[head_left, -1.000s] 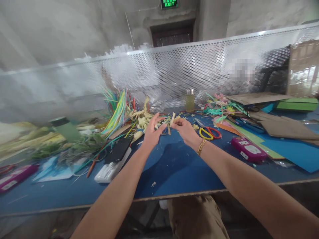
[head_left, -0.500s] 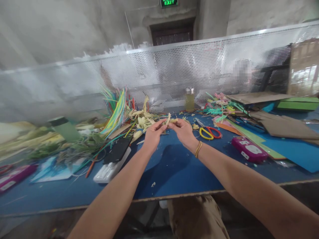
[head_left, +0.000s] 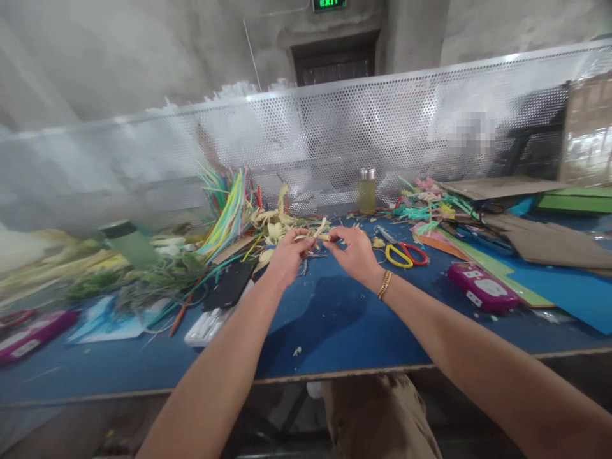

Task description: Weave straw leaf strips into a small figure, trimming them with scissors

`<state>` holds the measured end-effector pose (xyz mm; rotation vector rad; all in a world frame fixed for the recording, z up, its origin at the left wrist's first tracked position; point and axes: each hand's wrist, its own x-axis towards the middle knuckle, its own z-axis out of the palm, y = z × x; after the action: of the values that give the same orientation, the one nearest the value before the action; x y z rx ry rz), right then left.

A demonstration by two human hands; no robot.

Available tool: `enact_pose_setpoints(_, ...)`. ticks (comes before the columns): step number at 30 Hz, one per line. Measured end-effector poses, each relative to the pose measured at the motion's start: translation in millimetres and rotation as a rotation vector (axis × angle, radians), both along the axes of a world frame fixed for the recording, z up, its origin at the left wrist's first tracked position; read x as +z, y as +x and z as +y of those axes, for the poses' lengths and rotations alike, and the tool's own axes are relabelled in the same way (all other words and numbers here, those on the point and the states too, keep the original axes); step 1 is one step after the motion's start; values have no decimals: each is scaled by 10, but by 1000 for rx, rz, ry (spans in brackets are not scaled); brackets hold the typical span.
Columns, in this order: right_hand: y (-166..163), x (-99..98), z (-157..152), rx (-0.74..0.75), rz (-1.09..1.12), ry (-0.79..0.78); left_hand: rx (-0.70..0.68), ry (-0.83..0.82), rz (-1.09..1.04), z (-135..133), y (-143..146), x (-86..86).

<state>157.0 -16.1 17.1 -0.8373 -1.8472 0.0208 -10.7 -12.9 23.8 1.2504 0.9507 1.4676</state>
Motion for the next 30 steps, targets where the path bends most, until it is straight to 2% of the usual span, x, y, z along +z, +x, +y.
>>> enact_pose_setpoints(3,19,-7,19,60,35,-24,-40,-7,7,-7,-7,18)
enact_pose_setpoints(6,51,35,-13,58,-56,30,-47,-22,9,-12,-1,11)
enact_pose_setpoints(9,84,94,-65,21,-193,122,-36,-13,55,-14,7,-12)
enact_pose_setpoints(13,104,138,-103,-67,-214,192,-28,75,165,-24,25,-17)
enact_pose_setpoints(17,74,108,-73,-60,-121,106,-56,169,244,-56,55,0)
enact_pose_setpoints(23,30,48,-24,-38,14,-34,-76,185,275,-76,80,-32)
enact_pose_setpoints(30,40,46,-5,75,115,-51,-50,231,338,-84,77,-1)
